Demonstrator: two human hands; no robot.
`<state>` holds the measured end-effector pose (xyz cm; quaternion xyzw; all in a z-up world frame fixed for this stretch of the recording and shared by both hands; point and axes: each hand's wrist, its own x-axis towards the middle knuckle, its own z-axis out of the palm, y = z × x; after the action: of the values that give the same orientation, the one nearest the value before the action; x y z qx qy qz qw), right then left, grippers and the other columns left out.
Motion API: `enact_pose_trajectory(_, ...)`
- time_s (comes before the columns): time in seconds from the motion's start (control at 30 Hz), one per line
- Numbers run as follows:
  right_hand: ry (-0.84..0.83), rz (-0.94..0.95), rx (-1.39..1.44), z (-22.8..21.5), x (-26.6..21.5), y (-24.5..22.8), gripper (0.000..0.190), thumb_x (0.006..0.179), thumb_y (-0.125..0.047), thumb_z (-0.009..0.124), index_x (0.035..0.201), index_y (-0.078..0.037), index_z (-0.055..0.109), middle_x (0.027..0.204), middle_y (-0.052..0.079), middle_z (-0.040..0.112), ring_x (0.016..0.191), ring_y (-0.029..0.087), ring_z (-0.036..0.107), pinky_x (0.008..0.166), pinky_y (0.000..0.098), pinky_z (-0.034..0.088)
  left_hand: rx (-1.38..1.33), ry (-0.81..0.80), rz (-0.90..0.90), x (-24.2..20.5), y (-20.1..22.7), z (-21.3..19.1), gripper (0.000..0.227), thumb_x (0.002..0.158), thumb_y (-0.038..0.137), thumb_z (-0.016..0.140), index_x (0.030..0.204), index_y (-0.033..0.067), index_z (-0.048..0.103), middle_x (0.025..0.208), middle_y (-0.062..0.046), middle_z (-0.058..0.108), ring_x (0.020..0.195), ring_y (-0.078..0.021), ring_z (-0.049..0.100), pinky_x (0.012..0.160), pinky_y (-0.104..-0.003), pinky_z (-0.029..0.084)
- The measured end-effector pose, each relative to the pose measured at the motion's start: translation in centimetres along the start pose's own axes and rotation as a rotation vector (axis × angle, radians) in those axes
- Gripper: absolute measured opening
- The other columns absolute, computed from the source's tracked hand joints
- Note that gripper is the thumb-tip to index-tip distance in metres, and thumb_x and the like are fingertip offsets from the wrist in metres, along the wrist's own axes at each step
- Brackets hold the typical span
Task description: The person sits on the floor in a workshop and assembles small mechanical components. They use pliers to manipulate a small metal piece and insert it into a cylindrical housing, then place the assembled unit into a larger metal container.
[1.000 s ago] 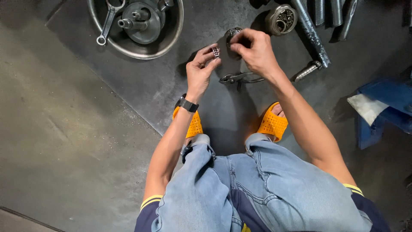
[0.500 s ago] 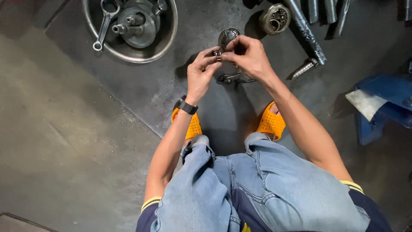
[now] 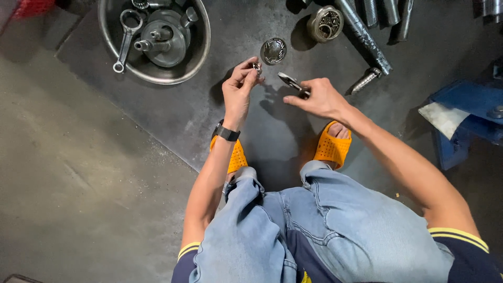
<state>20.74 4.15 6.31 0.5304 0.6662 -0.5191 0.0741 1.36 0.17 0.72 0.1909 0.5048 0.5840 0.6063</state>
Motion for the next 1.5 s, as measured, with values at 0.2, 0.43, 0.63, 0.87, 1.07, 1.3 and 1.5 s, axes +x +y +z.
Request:
enact_pose_trajectory(0.2, 0.148, -0.209, 0.102, -0.9, 0.7, -1.5, 0.028, 0.079, -0.014, 0.057, 0.056, -0.007, 0.044, 0.045, 0.010, 0.039, 0.044, 0.025, 0.046, 0.046, 0.0304, 0.038, 0.017, -0.044, 0.075, -0.1, 0.4, 0.7, 0.015, 0.090, 0.004, 0.056, 0.087, -0.0083, 0.064, 0.108, -0.021, 0.060, 0.095, -0.0271, 0.064, 0.073, -0.030, 0.058)
enact_pose_trajectory(0.43, 0.129, -0.312, -0.491, -0.8, 2.7, -1.2, 0.022, 0.077, -0.019, 0.053, 0.066, 0.000, 0.054, 0.052, 0.015, 0.053, 0.048, 0.037, 0.057, 0.044, 0.0425, 0.046, 0.134, -0.072, 0.184, -0.2, 1.0, 1.4, 0.014, 0.091, 0.001, 0.055, 0.089, -0.0087, 0.064, 0.106, -0.021, 0.062, 0.091, -0.0227, 0.064, 0.070, -0.029, 0.056)
enact_pose_trajectory(0.63, 0.108, -0.293, -0.522, -0.4, 3.6, -0.7, 0.023, 0.077, -0.021, 0.052, 0.064, -0.003, 0.053, 0.050, 0.011, 0.051, 0.046, 0.033, 0.057, 0.044, 0.0377, 0.046, 0.234, -0.063, 0.290, -0.2, 0.6, 1.3, 0.012, 0.091, 0.002, 0.055, 0.090, -0.0060, 0.063, 0.104, -0.019, 0.064, 0.089, -0.0191, 0.064, 0.067, -0.027, 0.055)
enact_pose_trajectory(0.87, 0.142, -0.270, -0.498, -0.3, 3.2, -2.1, 0.022, 0.077, -0.018, 0.052, 0.064, -0.001, 0.054, 0.050, 0.014, 0.052, 0.047, 0.036, 0.058, 0.043, 0.0390, 0.046, 0.295, 0.037, 0.373, -0.8, 0.9, 2.2, 0.016, 0.093, 0.009, 0.052, 0.086, -0.0013, 0.062, 0.101, -0.015, 0.062, 0.089, -0.0170, 0.062, 0.071, -0.028, 0.054)
enact_pose_trajectory(1.07, 0.167, -0.316, -0.465, 0.0, 2.8, -2.0, 0.022, 0.077, -0.019, 0.051, 0.063, -0.002, 0.051, 0.049, 0.014, 0.050, 0.047, 0.038, 0.056, 0.041, 0.0412, 0.045, 0.341, 0.106, 0.349, -1.1, 0.8, 2.2, 0.019, 0.094, 0.013, 0.052, 0.084, -0.0007, 0.060, 0.096, -0.014, 0.061, 0.085, -0.0154, 0.062, 0.071, -0.027, 0.053)
enact_pose_trajectory(1.3, 0.214, -0.406, -0.565, 0.0, 2.4, -2.7, 0.012, 0.075, -0.011, 0.050, 0.070, -0.001, 0.054, 0.055, 0.012, 0.052, 0.048, 0.034, 0.057, 0.041, 0.0374, 0.046, 0.402, 0.193, 0.375, -1.3, 0.1, 2.3, 0.020, 0.092, 0.016, 0.054, 0.077, 0.0025, 0.058, 0.091, -0.012, 0.060, 0.089, -0.0160, 0.061, 0.076, -0.029, 0.048)
enact_pose_trajectory(1.5, 0.228, -0.408, -0.560, 0.5, 2.5, -2.1, 0.010, 0.074, -0.010, 0.051, 0.070, -0.001, 0.053, 0.053, 0.011, 0.049, 0.047, 0.034, 0.057, 0.040, 0.0367, 0.045, 0.381, 0.234, 0.327, -1.3, -0.4, 2.3, 0.024, 0.092, 0.019, 0.056, 0.072, 0.0041, 0.055, 0.088, -0.010, 0.059, 0.090, -0.0129, 0.058, 0.078, -0.029, 0.046)
